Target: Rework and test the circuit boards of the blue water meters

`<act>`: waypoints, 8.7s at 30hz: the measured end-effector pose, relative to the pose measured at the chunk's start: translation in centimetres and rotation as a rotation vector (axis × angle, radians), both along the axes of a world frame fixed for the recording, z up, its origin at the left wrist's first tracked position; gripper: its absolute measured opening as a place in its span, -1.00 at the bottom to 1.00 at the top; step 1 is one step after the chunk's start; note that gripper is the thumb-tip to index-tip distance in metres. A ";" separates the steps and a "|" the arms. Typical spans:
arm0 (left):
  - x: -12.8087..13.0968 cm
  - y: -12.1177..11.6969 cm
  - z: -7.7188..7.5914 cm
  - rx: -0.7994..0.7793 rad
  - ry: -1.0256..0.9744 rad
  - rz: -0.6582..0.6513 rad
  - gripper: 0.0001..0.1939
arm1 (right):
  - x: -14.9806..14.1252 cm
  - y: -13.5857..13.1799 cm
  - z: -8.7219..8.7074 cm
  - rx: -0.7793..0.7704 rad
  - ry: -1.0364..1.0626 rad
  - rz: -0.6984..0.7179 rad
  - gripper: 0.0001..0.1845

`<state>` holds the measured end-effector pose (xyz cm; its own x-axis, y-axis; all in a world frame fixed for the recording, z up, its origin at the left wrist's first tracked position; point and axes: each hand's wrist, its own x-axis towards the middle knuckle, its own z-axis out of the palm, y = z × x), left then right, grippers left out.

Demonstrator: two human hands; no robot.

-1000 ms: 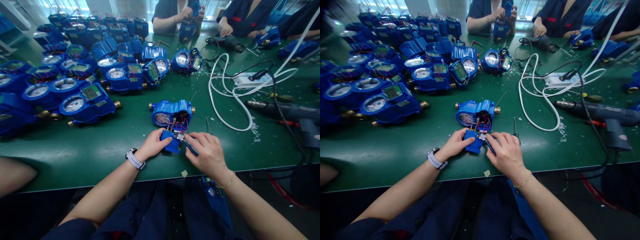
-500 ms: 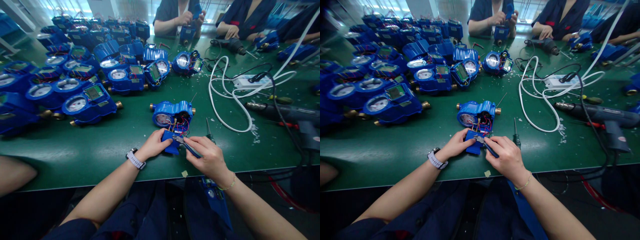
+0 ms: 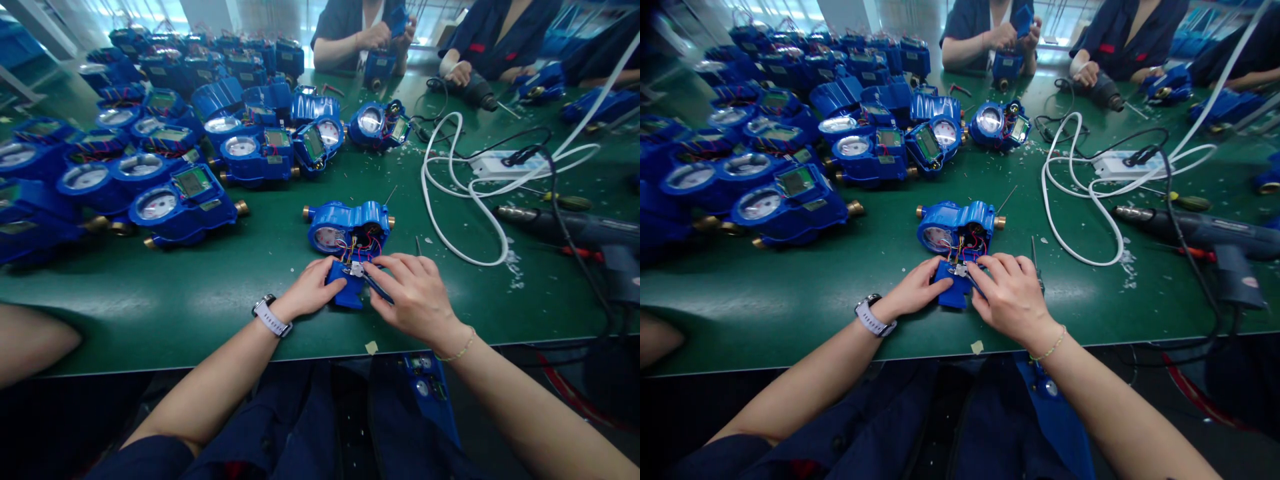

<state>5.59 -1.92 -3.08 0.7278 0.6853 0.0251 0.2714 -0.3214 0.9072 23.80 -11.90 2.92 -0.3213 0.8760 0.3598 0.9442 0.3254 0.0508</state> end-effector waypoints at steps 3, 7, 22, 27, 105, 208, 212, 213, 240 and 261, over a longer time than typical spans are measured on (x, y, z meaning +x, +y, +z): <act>-0.1 0.0 0.0 0.009 0.022 -0.013 -0.80 | -0.1 0.3 -0.2 -0.011 0.025 -0.013 -0.68; -0.2 0.0 -0.1 0.026 0.044 -0.021 -0.82 | -0.1 0.5 -0.3 -0.021 0.036 -0.018 -0.68; -0.5 0.2 -0.1 0.008 0.052 -0.040 -0.88 | 0.0 1.5 0.0 0.012 -0.055 0.071 -0.75; -0.5 0.2 -0.3 -0.008 0.049 -0.021 -0.89 | 0.1 1.6 0.4 0.043 -0.105 0.109 -0.76; 0.1 -0.1 -0.4 0.035 0.024 0.055 -0.79 | -0.7 0.3 0.4 0.038 -0.113 0.029 -0.75; 0.2 0.2 -0.8 -0.164 -0.054 0.058 -0.71 | 0.9 -0.5 -1.3 0.074 -0.153 -0.007 -0.75; 0.2 0.2 -1.1 -0.170 -0.065 0.076 -0.70 | 0.8 -0.4 -1.4 0.077 -0.144 -0.020 -0.74; 0.2 0.2 -1.2 -0.173 -0.073 0.079 -0.70 | 0.8 -0.4 -1.5 0.079 -0.139 -0.025 -0.75; 0.5 -0.4 -0.5 -0.104 -0.110 0.124 -0.77 | 0.3 -4.6 -4.2 -0.014 0.516 -0.153 -0.70; 0.6 -0.3 -0.2 -0.402 -0.207 0.111 -0.65 | 2.9 -3.3 -5.2 0.036 0.502 -0.316 -0.66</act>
<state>6.14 -2.22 -3.30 0.6574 0.7437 -0.1217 0.0843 0.0879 0.9926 26.67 -15.24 -2.28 0.1703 0.8856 0.4320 0.9063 0.0313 -0.4214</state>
